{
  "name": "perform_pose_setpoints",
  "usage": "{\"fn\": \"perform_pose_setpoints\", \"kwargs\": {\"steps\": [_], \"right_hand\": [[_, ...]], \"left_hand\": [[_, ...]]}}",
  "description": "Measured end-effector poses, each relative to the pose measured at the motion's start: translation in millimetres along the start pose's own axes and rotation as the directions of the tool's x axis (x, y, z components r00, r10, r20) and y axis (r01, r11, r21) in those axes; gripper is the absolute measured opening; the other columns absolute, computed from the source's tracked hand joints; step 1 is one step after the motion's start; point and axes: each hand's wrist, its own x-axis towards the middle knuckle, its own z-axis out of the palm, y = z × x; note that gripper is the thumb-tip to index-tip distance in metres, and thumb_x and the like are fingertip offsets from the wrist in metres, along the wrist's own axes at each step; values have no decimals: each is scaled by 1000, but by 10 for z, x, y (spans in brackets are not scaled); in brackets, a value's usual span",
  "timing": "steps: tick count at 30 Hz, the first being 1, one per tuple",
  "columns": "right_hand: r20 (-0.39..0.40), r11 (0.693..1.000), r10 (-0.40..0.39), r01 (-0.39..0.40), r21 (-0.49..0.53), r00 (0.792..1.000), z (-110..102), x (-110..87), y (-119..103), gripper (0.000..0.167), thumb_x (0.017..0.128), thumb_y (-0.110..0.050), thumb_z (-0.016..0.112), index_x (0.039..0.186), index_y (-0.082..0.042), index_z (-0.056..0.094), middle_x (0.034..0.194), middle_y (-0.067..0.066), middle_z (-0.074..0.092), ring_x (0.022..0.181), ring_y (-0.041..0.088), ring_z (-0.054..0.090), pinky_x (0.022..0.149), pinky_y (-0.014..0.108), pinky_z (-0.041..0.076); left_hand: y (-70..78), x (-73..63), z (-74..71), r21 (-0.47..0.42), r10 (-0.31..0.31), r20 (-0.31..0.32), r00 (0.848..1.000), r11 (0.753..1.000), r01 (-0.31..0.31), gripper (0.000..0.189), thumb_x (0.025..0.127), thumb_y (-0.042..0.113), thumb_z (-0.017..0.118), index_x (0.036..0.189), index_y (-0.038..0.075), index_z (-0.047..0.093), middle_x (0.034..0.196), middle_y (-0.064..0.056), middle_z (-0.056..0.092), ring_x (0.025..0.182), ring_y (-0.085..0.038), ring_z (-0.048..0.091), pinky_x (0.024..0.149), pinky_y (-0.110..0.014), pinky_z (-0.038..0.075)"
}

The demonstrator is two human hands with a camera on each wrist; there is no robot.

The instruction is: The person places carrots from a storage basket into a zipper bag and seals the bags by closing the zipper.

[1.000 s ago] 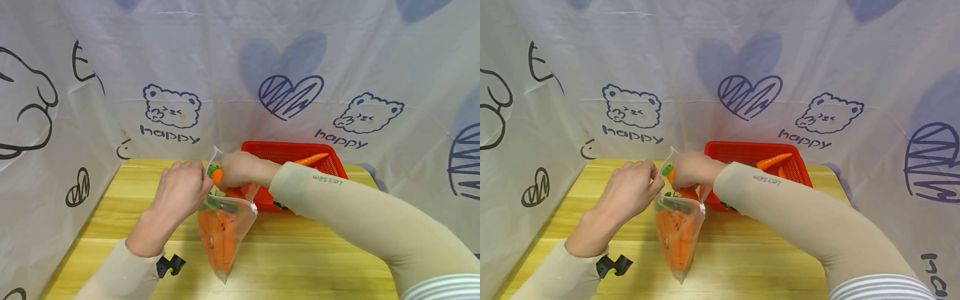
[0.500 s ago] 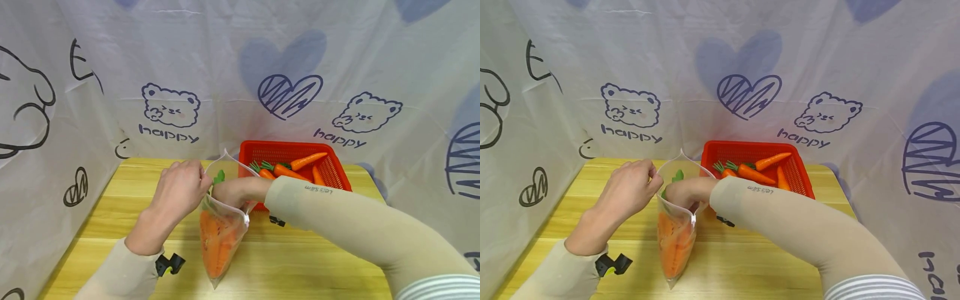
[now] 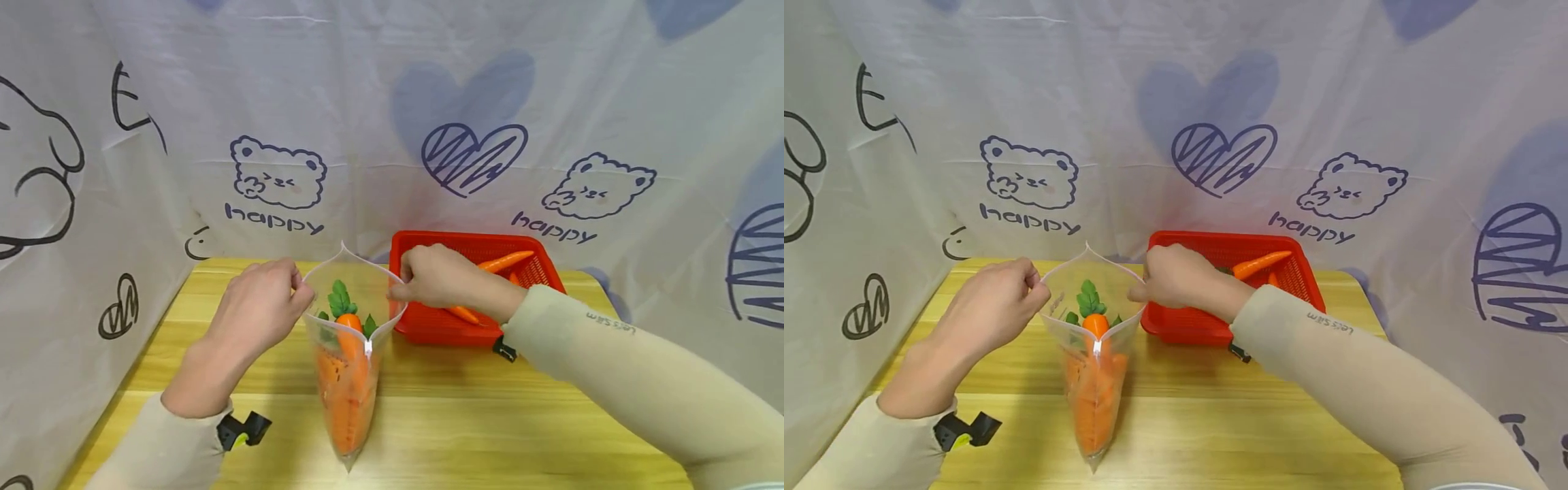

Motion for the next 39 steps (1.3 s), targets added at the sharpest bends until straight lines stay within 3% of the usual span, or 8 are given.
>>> {"fn": "perform_pose_setpoints", "kwargs": {"steps": [3,8,10,18,24,30,34,39], "right_hand": [[38,996,-18,14,94,999,62,21,25,32,95,-28,71,69,-17,56,60,-4,43,59,14,44,58,28,35],[-123,987,-26,44,153,992,126,87,-5,21,91,-19,64,71,-17,61,63,-3,49,59,16,47,57,29,36],[-152,986,-30,54,157,988,132,113,-18,17,90,-19,63,74,-17,64,66,-3,53,61,16,48,57,29,36],[-121,962,-43,74,263,992,90,133,120,26,100,-31,67,79,-16,68,67,-3,54,64,16,48,60,29,37],[-167,955,-21,69,289,986,-86,55,475,30,103,-30,63,78,-13,64,71,0,54,73,21,53,70,34,42],[-156,980,30,2,199,987,-40,21,980,23,102,-25,63,88,-10,71,79,2,63,73,20,56,75,35,45],[-137,987,95,-76,140,986,77,11,1276,20,102,-23,62,90,-9,71,78,2,64,68,19,55,69,34,44],[-98,980,191,-186,66,977,230,28,1630,21,100,-20,61,83,-9,63,68,2,51,59,18,48,60,32,37]], "left_hand": [[-54,14,-15,9,5,9,1000,1000,-5,18,96,18,56,80,10,58,71,-3,54,69,-25,52,61,-38,40],[-138,47,-44,34,3,-19,1000,999,-2,16,97,16,56,84,8,58,73,-5,54,66,-26,51,58,-38,40],[-164,58,-53,36,-9,-23,1000,999,10,14,96,15,54,84,7,58,73,-5,55,67,-26,51,58,-38,40],[-163,56,-49,56,-30,12,999,998,29,17,96,18,55,82,8,60,71,-4,57,66,-28,53,61,-42,42],[-148,50,-45,59,-22,0,1000,998,22,18,97,18,58,83,8,61,70,-4,57,66,-27,52,61,-42,41],[-147,40,-25,61,-15,-6,1000,998,16,20,98,21,60,83,8,61,70,-3,58,68,-29,54,65,-46,44],[-156,29,-18,67,-10,-4,1000,998,10,23,100,24,61,82,9,62,69,-2,57,69,-29,55,66,-47,45],[-161,28,-9,55,-11,-2,1000,998,11,23,100,24,61,82,9,63,69,-2,57,70,-29,56,64,-45,44]]}}
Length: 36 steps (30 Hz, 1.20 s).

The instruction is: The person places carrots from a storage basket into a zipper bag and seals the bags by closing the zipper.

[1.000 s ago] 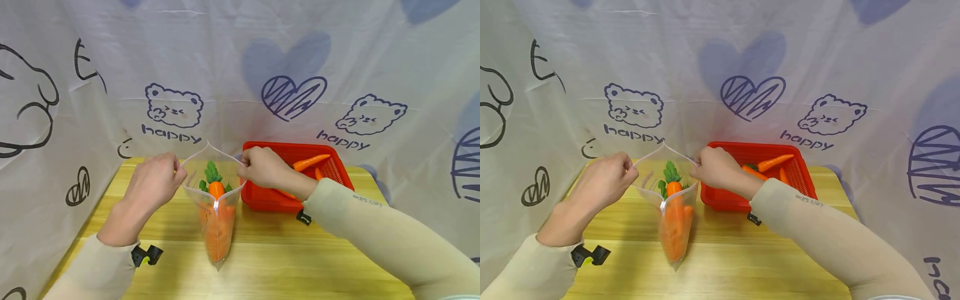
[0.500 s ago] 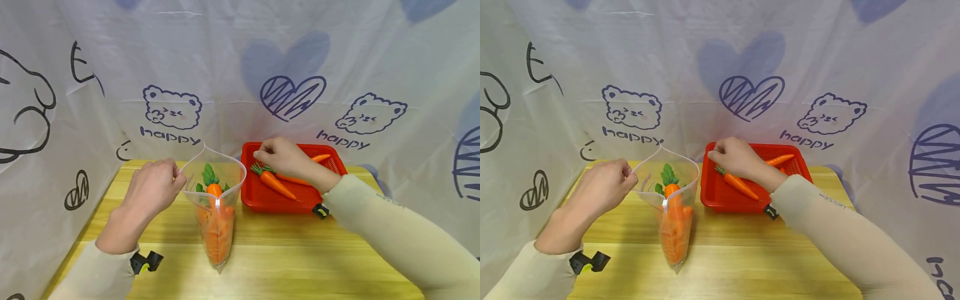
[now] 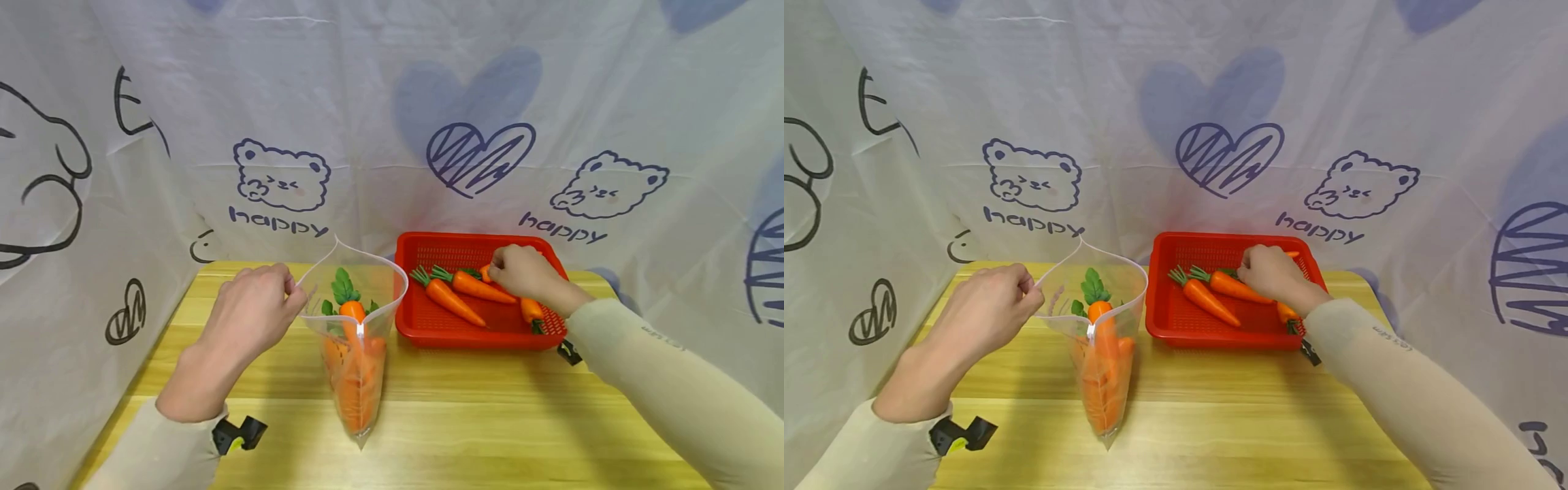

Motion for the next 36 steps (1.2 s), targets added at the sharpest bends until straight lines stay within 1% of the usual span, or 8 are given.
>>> {"fn": "perform_pose_setpoints", "kwargs": {"steps": [5,11,15,20,24,28,33,36], "right_hand": [[36,992,52,-47,-117,998,147,69,329,27,97,-18,60,72,-10,56,65,1,44,60,22,48,61,36,40],[83,977,136,-120,-176,987,330,58,652,18,96,-16,59,81,-7,58,75,10,57,72,31,58,78,49,53],[112,967,186,-162,-198,976,436,52,773,9,90,-10,62,82,-6,60,81,13,63,78,33,60,77,48,54],[128,953,263,-237,-187,956,538,72,827,5,82,-4,65,85,-6,61,85,15,63,80,36,59,69,45,53],[132,948,297,-275,-162,946,598,87,849,12,84,-7,65,94,-2,61,92,18,62,82,37,59,75,49,55],[144,957,279,-262,-125,950,633,86,847,20,88,-15,66,98,0,59,91,17,60,85,35,58,87,52,54],[179,964,267,-264,-38,947,674,81,789,25,94,-24,62,93,0,58,88,16,56,82,33,58,81,45,51],[206,962,266,-271,-1,942,701,82,723,54,96,-28,60,122,18,54,115,34,61,100,42,61,98,52,52]], "left_hand": [[21,-8,11,-18,-12,6,1000,1000,12,27,102,28,61,83,9,63,69,-2,57,70,-28,55,62,-42,42],[47,-27,46,-41,-28,7,1000,999,28,29,103,31,62,82,11,61,68,-2,55,70,-28,54,64,-42,41],[52,-31,62,-46,-34,8,999,998,34,29,102,31,62,82,11,61,69,-2,55,70,-27,53,64,-41,41],[46,-32,71,-51,-39,10,999,998,40,29,103,32,62,82,11,61,69,-2,55,69,-26,52,63,-41,41],[42,-37,82,-59,-34,2,999,998,34,29,102,31,62,82,11,61,68,-2,55,67,-25,52,62,-40,41],[45,-49,93,-66,-36,3,999,997,36,28,102,30,62,82,10,61,68,-2,55,66,-24,51,60,-39,40],[55,-59,111,-78,-45,8,999,996,46,25,102,27,62,83,10,62,69,-2,55,67,-25,51,60,-38,40],[59,-59,121,-84,-46,8,999,995,47,24,101,26,62,83,10,62,69,-2,55,67,-25,51,60,-38,39]]}}
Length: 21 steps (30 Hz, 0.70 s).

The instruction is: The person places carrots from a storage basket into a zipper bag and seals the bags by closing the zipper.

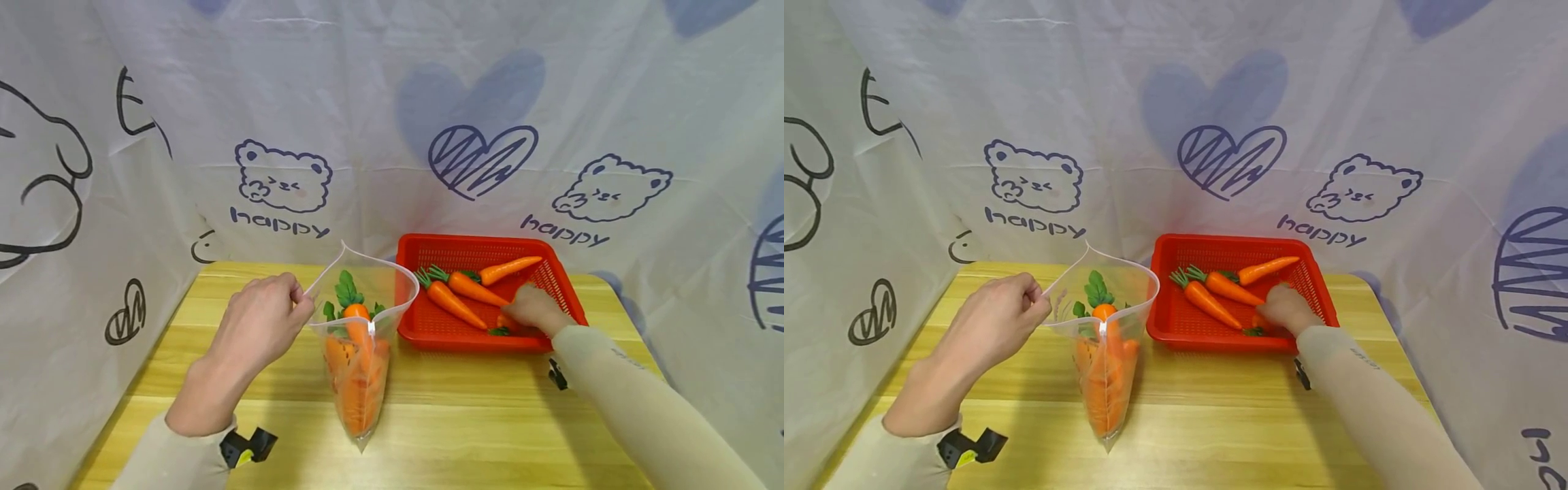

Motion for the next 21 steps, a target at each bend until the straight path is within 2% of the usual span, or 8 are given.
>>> {"fn": "perform_pose_setpoints", "kwargs": {"steps": [3,4,8,9,11,15,19,21], "right_hand": [[27,999,-11,9,46,1000,40,-10,-66,73,97,-30,58,139,26,36,126,39,57,108,43,60,105,53,50],[33,998,-26,24,64,999,45,-19,-86,70,98,-29,58,138,25,38,122,37,60,106,41,62,101,50,52],[65,977,-109,95,192,992,66,-25,-125,29,99,-15,56,112,10,57,90,18,67,76,25,69,70,35,57],[55,976,-148,136,171,988,56,-25,-121,24,97,-11,56,109,10,60,90,19,70,76,25,70,70,36,58],[36,975,-197,192,113,980,50,-10,-109,29,94,-5,56,117,11,63,100,22,73,83,27,72,80,43,61],[-61,956,-267,257,-142,962,45,41,-57,36,92,-4,61,126,5,68,119,23,72,104,38,65,103,58,51],[-73,934,-304,282,-217,950,88,81,-7,36,93,-4,64,129,0,69,122,21,72,116,42,63,110,61,46],[-55,926,-319,299,-232,946,116,97,18,36,93,-5,66,129,0,70,121,19,72,114,41,64,110,60,47]], "left_hand": [[1,-2,5,-2,-1,2,1000,1000,1,23,100,26,63,83,11,62,69,-2,55,67,-25,51,60,-38,39],[2,-4,6,-2,-2,2,1000,1000,2,23,100,26,63,83,11,62,69,-2,55,67,-25,51,60,-38,39],[0,-13,11,-6,-8,9,1000,1000,9,21,99,25,62,83,11,62,69,-1,55,68,-25,51,60,-38,39],[0,-15,13,-7,-10,12,1000,1000,10,20,98,24,62,83,11,62,69,-1,55,68,-25,51,60,-38,39],[-1,-18,17,-10,-13,17,1000,1000,13,19,98,23,62,84,11,63,69,-1,55,68,-25,51,60,-38,38],[1,-23,20,-14,-17,23,1000,1000,17,16,97,21,61,85,10,63,69,-2,55,67,-25,51,59,-38,38],[4,-20,20,-14,-16,25,1000,1000,16,16,96,21,61,85,10,62,69,-2,55,67,-25,50,58,-37,37],[6,-16,20,-15,-15,27,1000,1000,16,16,96,20,61,85,10,62,69,-3,55,66,-25,50,58,-37,37]]}}
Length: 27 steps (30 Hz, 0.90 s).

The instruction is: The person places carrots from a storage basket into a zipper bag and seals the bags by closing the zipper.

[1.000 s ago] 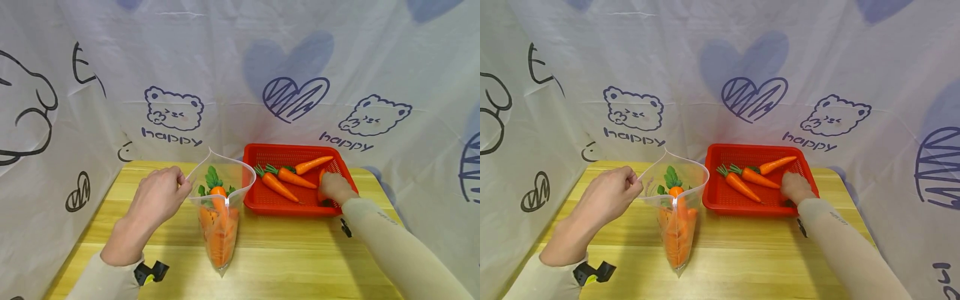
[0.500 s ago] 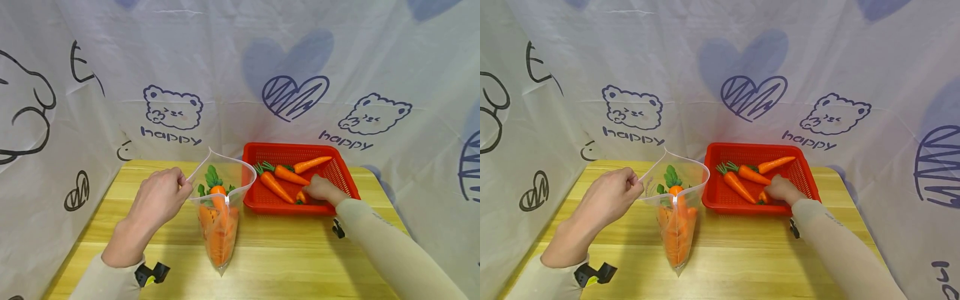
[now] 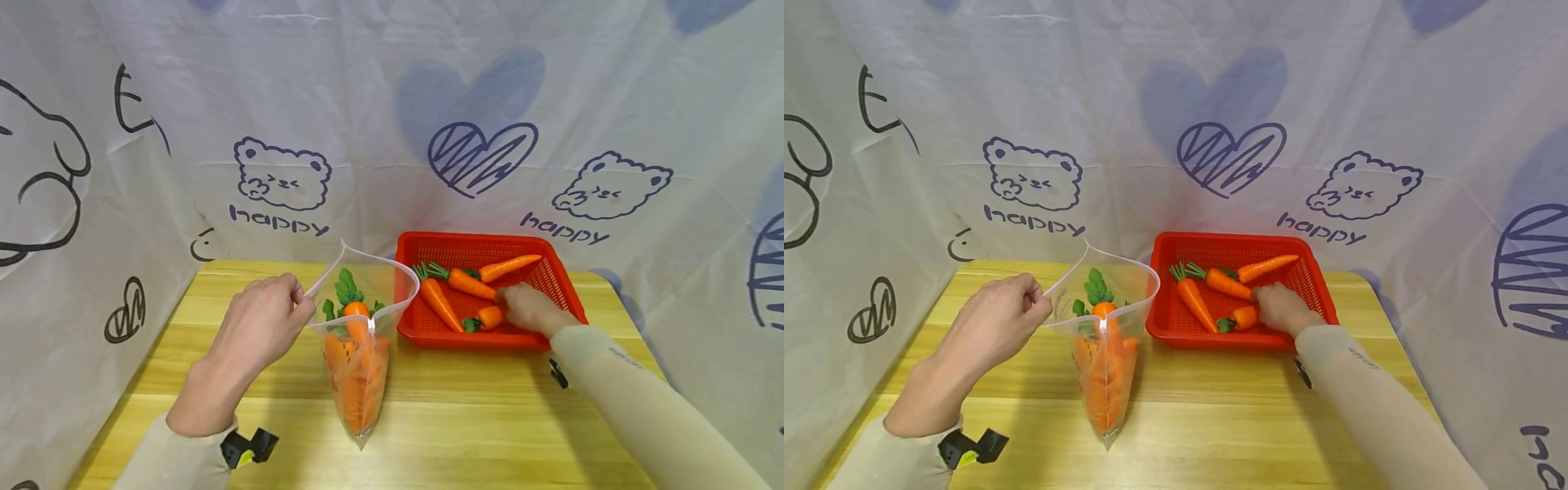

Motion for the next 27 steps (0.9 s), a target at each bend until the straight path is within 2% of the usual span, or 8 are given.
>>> {"fn": "perform_pose_setpoints", "kwargs": {"steps": [2,6,9,13,16,21,27], "right_hand": [[18,1000,6,-6,0,1000,30,4,6,33,93,-12,71,125,-2,71,113,16,73,106,37,65,105,59,50],[48,997,65,-66,33,997,68,10,-15,32,92,-30,79,108,-5,69,93,9,69,84,29,62,85,52,55],[47,988,109,-113,102,993,66,12,-40,34,94,-37,76,102,-5,68,88,7,67,80,27,60,80,48,53],[-15,974,136,-131,183,991,10,15,-47,26,100,-30,69,101,-4,71,87,8,67,81,28,60,81,44,51],[-32,969,146,-136,207,989,-43,17,-46,19,100,-23,68,98,-5,72,88,9,67,83,29,59,82,43,49],[22,963,135,-136,233,991,-49,18,-57,12,97,-18,71,91,-7,73,87,8,67,85,28,59,86,43,50],[47,969,121,-128,213,992,24,6,-68,14,91,-20,78,86,-8,72,82,5,66,80,26,58,81,42,49]], "left_hand": [[3,5,-4,-2,2,1,1000,1000,-2,15,96,20,60,85,10,62,69,-3,55,66,-25,50,58,-37,37],[7,13,-16,-6,6,1,1000,1000,-6,15,96,19,60,86,9,63,69,-3,55,65,-24,50,57,-36,37],[3,17,-27,-5,4,3,1000,1000,-4,15,96,20,60,86,9,63,69,-3,55,65,-24,50,56,-36,38],[-6,19,-39,-6,-1,6,1000,1000,1,16,96,21,60,86,9,62,71,-3,55,65,-23,50,56,-36,38],[-15,15,-43,-12,-11,11,1000,1000,11,16,97,22,59,87,10,62,71,-3,55,65,-23,50,56,-36,38],[-25,4,-44,-19,-25,18,1000,999,25,17,98,23,60,88,10,62,71,-3,55,64,-23,50,56,-36,37],[-7,-9,-27,-23,-27,28,999,999,27,16,98,22,59,87,9,62,71,-4,55,65,-24,51,57,-36,38]]}}
